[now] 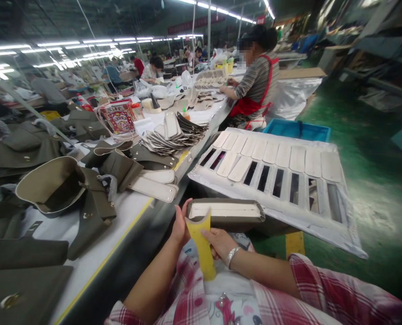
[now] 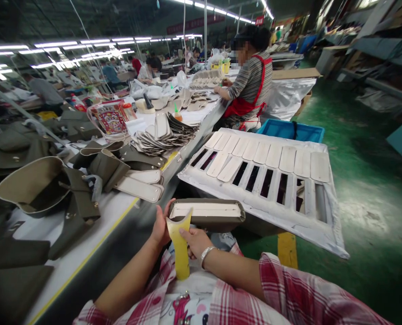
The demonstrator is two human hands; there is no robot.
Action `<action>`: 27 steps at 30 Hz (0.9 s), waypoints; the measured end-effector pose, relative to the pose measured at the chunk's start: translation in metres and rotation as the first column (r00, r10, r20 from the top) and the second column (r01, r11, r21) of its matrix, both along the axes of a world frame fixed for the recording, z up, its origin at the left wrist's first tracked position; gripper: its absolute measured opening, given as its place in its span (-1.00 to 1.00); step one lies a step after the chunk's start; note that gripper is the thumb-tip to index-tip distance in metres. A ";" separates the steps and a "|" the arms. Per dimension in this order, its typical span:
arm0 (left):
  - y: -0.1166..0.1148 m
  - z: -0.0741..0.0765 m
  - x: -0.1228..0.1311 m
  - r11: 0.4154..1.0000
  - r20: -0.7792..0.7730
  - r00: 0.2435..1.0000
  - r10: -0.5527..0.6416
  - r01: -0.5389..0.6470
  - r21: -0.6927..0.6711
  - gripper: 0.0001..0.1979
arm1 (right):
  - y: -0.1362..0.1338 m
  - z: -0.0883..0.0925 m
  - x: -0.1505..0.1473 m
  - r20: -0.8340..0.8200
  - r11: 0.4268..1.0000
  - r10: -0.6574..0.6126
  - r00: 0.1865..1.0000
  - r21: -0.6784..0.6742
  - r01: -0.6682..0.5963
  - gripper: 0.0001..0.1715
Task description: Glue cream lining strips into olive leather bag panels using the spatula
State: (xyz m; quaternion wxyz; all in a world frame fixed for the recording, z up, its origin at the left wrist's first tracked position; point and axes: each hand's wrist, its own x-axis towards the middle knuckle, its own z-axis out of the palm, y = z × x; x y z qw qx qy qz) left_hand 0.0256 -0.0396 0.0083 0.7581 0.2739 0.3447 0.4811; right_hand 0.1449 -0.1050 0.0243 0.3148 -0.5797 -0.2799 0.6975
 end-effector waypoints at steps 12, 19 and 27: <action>-0.003 -0.021 -0.016 0.997 -0.040 0.999 0.001 -0.004 -0.074 -0.36 | 0.014 -0.002 -0.018 -0.046 0.991 0.122 0.991 -0.050 -0.124 -0.74; 0.004 0.015 -0.050 0.931 0.059 0.957 -0.285 0.291 -0.220 -0.39 | 0.015 -0.002 -0.008 -0.012 0.979 0.186 0.982 -0.082 -0.187 -0.75; 0.035 0.031 -0.023 0.909 0.085 0.945 -0.315 0.326 -0.258 -0.34 | 0.016 0.001 -0.004 -0.089 0.982 0.149 0.985 -0.100 -0.157 -0.74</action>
